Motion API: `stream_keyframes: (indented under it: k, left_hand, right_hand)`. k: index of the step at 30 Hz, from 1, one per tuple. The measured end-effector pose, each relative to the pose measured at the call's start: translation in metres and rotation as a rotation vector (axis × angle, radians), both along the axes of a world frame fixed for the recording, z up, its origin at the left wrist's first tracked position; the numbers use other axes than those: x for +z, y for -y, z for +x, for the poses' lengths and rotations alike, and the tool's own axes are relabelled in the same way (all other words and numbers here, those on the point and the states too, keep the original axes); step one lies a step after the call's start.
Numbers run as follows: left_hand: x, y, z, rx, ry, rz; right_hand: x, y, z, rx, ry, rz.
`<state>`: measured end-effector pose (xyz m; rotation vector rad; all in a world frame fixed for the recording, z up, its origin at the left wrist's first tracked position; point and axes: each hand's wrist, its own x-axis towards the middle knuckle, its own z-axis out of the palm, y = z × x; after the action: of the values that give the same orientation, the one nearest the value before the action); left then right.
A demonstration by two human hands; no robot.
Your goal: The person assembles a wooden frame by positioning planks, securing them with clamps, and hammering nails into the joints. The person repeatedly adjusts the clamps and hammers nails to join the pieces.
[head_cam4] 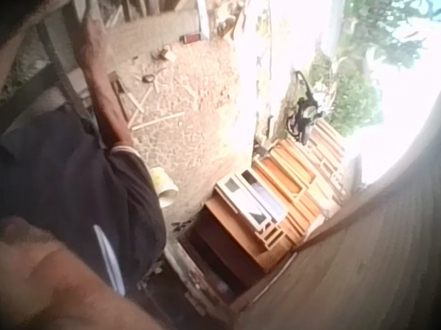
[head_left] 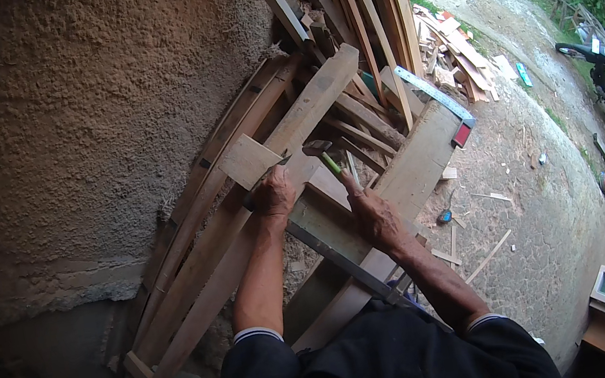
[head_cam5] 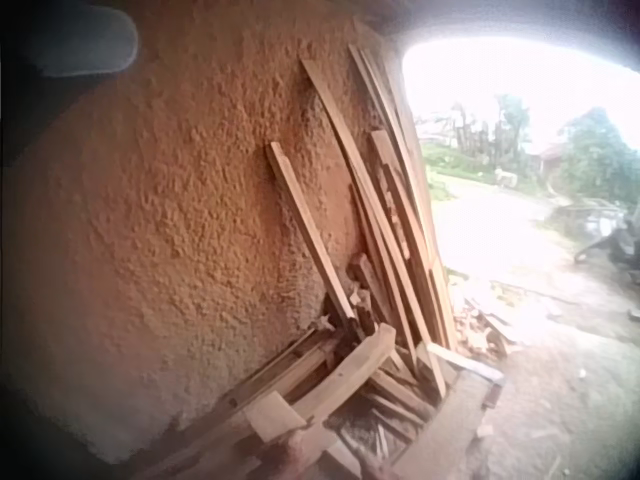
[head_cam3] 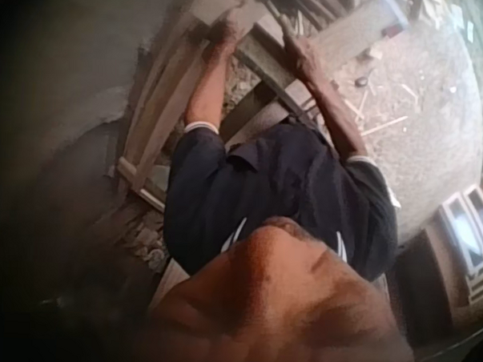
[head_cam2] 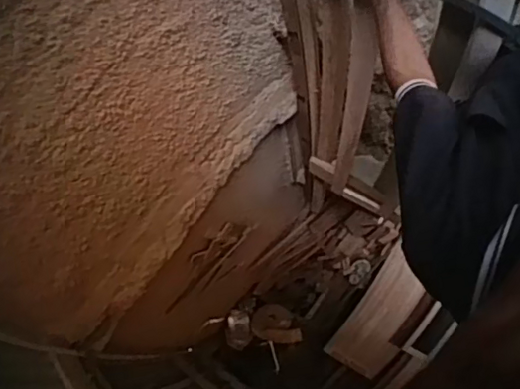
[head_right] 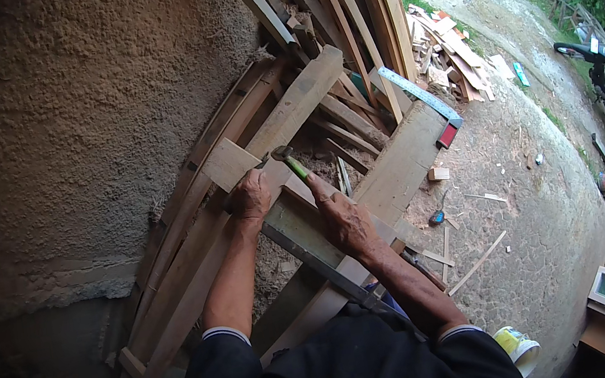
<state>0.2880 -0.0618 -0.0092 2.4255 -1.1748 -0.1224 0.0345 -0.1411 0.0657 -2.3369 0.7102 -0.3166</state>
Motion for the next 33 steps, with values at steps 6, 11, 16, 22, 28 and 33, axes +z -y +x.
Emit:
stream_keyframes:
  k: [6,11,16,22,28,33]
  left_hand:
    - [0.002,0.000,-0.002,-0.006,0.003,-0.005]
    - [0.001,0.000,-0.001,0.007,-0.041,-0.004]
    - [0.003,0.004,-0.013,-0.205,-0.105,-0.281]
    - [-0.003,0.022,-0.033,-0.115,-0.167,-0.225]
    - [-0.003,0.027,-0.025,-0.152,-0.159,-0.193]
    - [-0.005,0.027,-0.014,-0.335,-0.083,-0.213]
  right_hand:
    - [0.006,0.004,0.013,0.023,-0.092,0.087]
    - [0.011,-0.004,0.001,-0.023,0.119,-0.158]
    - [-0.015,0.006,0.006,-0.017,0.259,-0.062]
    - [-0.057,0.001,0.003,-0.117,0.371,0.304]
    - [-0.076,0.001,0.002,-0.198,0.412,0.322]
    - [-0.080,0.004,0.004,-0.262,0.413,0.300]
